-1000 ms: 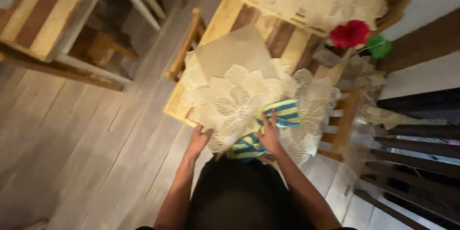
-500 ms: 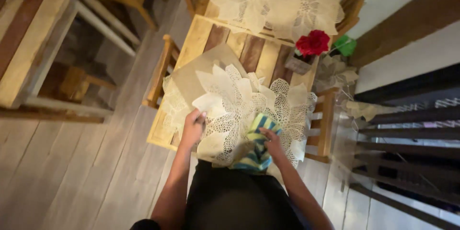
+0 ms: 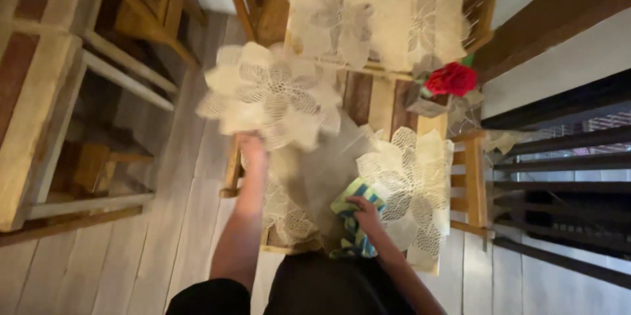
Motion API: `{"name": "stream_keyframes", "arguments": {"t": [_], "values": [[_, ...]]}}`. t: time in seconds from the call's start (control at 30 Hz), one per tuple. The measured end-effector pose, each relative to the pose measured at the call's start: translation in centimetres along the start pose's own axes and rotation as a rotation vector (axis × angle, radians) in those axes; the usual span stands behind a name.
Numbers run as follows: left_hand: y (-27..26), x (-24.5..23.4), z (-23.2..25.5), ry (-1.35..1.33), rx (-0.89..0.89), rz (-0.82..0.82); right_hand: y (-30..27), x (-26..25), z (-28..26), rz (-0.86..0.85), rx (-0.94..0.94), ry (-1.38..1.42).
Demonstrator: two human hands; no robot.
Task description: Wiping down multiple wooden tables and arranging lace doilies in a restaurant setting.
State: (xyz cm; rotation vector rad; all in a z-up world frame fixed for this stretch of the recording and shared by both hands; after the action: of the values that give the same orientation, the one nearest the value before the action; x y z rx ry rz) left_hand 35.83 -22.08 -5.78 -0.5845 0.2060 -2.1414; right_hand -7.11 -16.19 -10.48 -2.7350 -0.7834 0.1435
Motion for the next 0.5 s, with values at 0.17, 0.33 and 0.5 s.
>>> {"name": "stream_keyframes", "arguments": {"t": [0.17, 0.33, 0.5], "values": [[-4.4, 1.8, -13.5, 0.064, -0.049, -0.028, -0.4, 0.9, -1.8, 0.134, 0.08, -0.07], [-7.9, 5.0, -12.5, 0.234, -0.321, -0.096, -1.1, 1.4, -2.6, 0.165, 0.188, 0.055], [-7.7, 6.0, -12.2, 0.219, -0.491, -0.208, -1.9, 1.5, -5.0, 0.172, 0.072, 0.001]]}}
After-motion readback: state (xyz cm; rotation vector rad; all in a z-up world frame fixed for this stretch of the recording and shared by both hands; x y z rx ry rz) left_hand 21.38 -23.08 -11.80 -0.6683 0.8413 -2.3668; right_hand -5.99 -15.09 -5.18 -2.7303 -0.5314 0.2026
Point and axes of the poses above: each hand's wrist, its own y-axis towards the middle knuckle, its own x-axis out of the palm, z = x × y, the point moved 1 cm from there along y, towards the middle knuckle, and after that the axes turned 2 degrees about -y, right-handed, at the moved point
